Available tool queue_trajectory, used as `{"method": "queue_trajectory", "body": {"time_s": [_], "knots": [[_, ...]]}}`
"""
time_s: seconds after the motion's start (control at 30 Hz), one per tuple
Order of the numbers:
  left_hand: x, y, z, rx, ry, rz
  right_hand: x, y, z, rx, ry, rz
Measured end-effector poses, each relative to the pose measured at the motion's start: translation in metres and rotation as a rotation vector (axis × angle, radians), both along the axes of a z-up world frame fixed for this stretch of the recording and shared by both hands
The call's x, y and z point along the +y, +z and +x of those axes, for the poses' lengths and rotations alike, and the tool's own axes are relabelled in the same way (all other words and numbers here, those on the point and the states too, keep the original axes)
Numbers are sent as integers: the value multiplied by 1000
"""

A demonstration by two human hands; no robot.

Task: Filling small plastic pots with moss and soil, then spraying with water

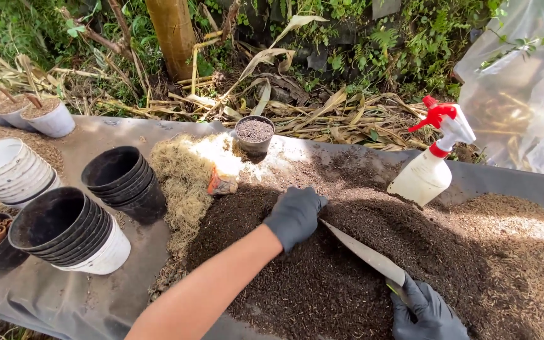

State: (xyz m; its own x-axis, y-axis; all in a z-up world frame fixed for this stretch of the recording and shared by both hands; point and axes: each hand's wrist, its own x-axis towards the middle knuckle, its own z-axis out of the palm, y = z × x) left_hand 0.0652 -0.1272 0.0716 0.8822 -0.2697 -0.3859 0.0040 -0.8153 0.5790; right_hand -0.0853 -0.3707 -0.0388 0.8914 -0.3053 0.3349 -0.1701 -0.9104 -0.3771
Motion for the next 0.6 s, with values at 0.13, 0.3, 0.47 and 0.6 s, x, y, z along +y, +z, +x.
{"method": "queue_trajectory", "body": {"time_s": [0.13,0.3,0.47,0.6], "knots": [[7,-72,-8,-803,-5,333,-17,-24,6,-27,39,-162],[32,-38,-53,-398,-71,299,-40,-49,11,-117,171,-193],[82,-66,-87,-1262,178,1008,-32,1,-10,70,-187,-234],[77,-44,-96,-374,73,380,-103,-38,-10,-153,-214,-469]]}}
